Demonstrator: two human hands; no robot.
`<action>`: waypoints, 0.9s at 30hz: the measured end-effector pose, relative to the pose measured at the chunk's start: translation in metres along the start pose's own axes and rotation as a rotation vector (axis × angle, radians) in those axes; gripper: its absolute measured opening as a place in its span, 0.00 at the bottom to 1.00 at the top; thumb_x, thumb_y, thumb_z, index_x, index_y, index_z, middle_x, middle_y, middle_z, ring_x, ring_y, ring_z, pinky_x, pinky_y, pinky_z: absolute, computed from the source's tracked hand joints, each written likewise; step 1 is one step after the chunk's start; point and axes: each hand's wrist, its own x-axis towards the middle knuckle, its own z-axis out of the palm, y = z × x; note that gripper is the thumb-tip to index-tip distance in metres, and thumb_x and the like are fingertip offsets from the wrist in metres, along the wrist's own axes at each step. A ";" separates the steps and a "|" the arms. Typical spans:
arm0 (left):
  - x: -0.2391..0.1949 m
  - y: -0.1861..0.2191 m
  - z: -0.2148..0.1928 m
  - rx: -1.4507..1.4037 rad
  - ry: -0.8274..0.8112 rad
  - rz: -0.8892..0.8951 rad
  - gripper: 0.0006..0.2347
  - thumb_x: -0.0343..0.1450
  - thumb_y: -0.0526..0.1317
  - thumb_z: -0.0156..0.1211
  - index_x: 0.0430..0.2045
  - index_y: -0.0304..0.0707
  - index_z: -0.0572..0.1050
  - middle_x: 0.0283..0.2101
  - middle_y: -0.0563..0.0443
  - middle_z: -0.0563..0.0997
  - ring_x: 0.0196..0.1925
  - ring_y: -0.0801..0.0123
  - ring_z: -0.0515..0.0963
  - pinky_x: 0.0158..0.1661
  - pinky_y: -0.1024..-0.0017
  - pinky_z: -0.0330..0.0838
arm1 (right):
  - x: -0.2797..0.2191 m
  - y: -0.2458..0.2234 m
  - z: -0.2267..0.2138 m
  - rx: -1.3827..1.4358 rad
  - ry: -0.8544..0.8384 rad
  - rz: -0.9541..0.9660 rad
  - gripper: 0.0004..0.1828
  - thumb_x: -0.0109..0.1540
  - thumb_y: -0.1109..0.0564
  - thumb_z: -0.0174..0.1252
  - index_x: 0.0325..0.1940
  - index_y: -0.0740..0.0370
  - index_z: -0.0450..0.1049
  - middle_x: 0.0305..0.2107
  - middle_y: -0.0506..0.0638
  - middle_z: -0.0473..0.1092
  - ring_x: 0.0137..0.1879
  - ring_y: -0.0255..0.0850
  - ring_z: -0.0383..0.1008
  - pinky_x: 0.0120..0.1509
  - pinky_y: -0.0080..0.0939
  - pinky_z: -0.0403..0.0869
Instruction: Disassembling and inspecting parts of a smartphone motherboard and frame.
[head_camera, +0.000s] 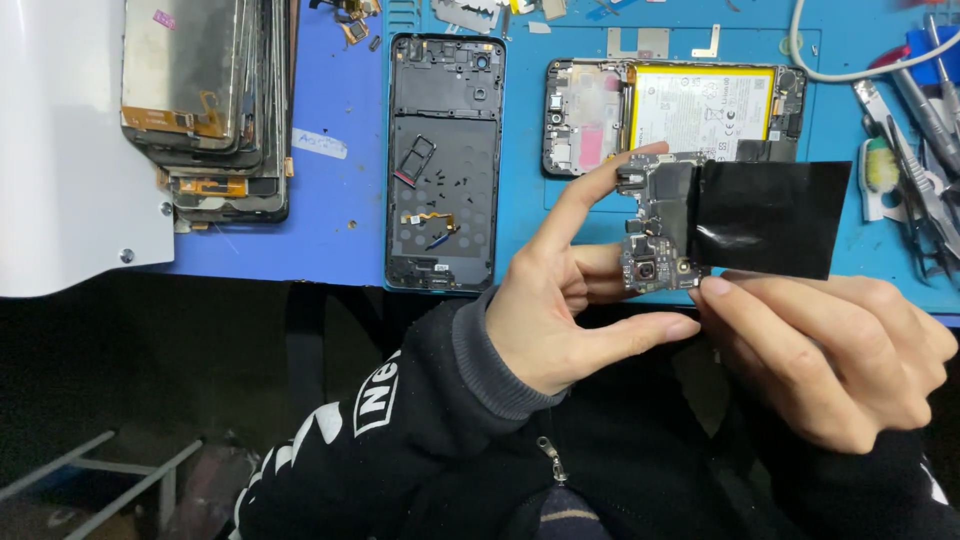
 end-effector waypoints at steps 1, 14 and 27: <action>0.000 0.000 0.000 0.000 0.001 0.001 0.42 0.73 0.26 0.68 0.78 0.43 0.44 0.55 0.38 0.82 0.59 0.65 0.82 0.66 0.65 0.75 | 0.000 0.001 0.000 0.000 0.000 -0.001 0.12 0.57 0.66 0.65 0.45 0.69 0.81 0.35 0.55 0.77 0.33 0.44 0.76 0.35 0.39 0.75; 0.001 -0.002 0.000 -0.039 0.043 -0.016 0.40 0.73 0.24 0.66 0.78 0.39 0.47 0.52 0.35 0.82 0.57 0.64 0.82 0.66 0.62 0.76 | -0.009 0.000 0.002 0.018 -0.015 -0.002 0.12 0.59 0.64 0.66 0.46 0.69 0.81 0.36 0.55 0.77 0.27 0.41 0.71 0.30 0.37 0.70; 0.000 -0.008 -0.002 0.009 0.019 0.011 0.35 0.70 0.29 0.74 0.70 0.39 0.56 0.51 0.37 0.82 0.57 0.63 0.83 0.67 0.63 0.76 | -0.033 0.005 0.004 0.081 -0.026 -0.052 0.14 0.55 0.66 0.68 0.46 0.67 0.82 0.33 0.52 0.74 0.24 0.37 0.67 0.27 0.36 0.67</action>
